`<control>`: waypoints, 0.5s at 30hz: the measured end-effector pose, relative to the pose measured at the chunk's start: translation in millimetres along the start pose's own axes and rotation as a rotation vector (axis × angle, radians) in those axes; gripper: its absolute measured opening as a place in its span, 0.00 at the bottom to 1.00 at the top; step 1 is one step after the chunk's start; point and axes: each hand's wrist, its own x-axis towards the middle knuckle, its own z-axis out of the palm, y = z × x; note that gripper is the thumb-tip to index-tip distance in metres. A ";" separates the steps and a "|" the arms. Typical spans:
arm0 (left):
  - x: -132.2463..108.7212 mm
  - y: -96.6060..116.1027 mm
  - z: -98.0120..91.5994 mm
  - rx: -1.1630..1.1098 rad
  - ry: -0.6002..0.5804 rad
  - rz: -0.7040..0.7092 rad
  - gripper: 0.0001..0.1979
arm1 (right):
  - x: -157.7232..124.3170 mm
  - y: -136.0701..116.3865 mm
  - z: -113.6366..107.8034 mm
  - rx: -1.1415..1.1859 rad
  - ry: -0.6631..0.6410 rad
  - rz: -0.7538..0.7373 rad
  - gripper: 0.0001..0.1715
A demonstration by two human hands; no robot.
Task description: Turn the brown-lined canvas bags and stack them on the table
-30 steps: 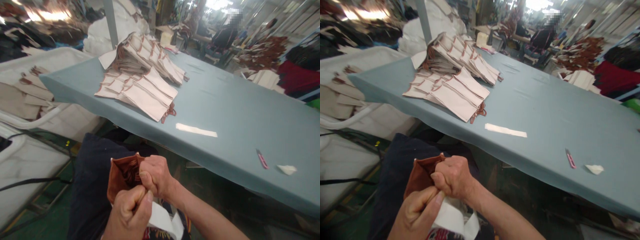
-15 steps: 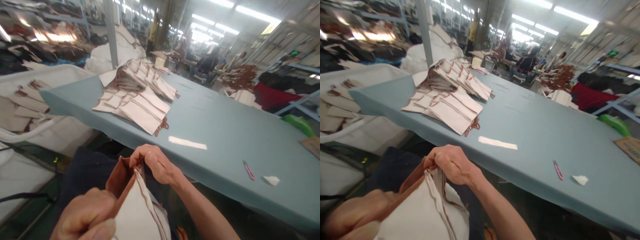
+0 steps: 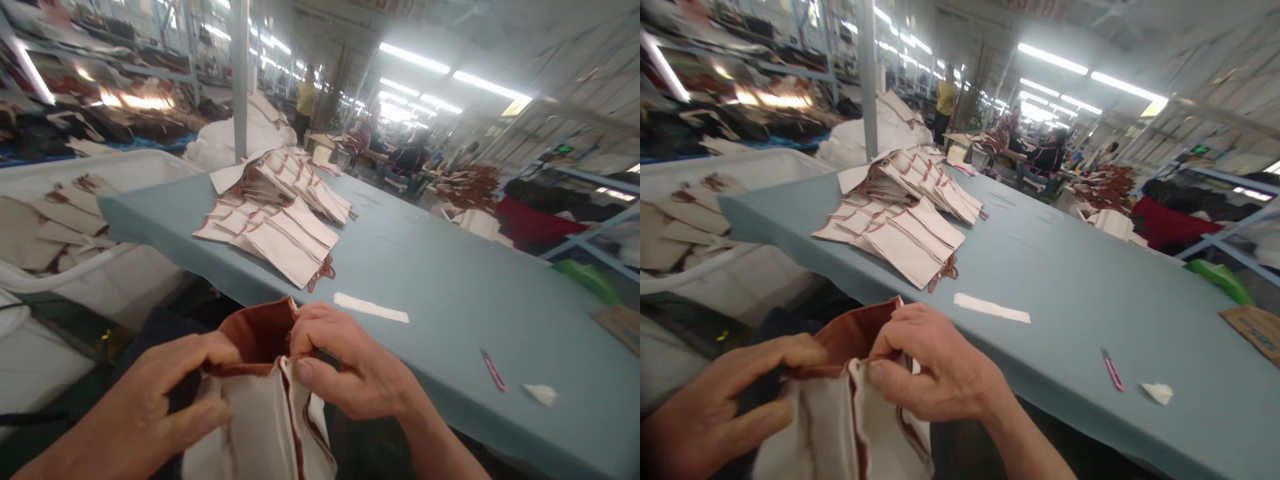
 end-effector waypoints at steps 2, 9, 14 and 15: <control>9.0 14.1 -4.2 0.055 -0.033 0.074 0.12 | 5.3 -5.5 0.3 0.009 -0.016 -0.010 0.15; 33.7 46.8 8.1 0.043 -0.191 0.181 0.15 | 7.6 4.9 12.5 -0.005 0.032 -0.008 0.14; 33.4 40.8 14.7 -0.007 -0.312 0.171 0.19 | -5.1 16.6 23.6 0.028 0.039 0.094 0.14; 31.5 37.7 14.4 -0.021 -0.316 0.158 0.19 | -7.5 18.6 26.6 0.053 0.037 0.103 0.14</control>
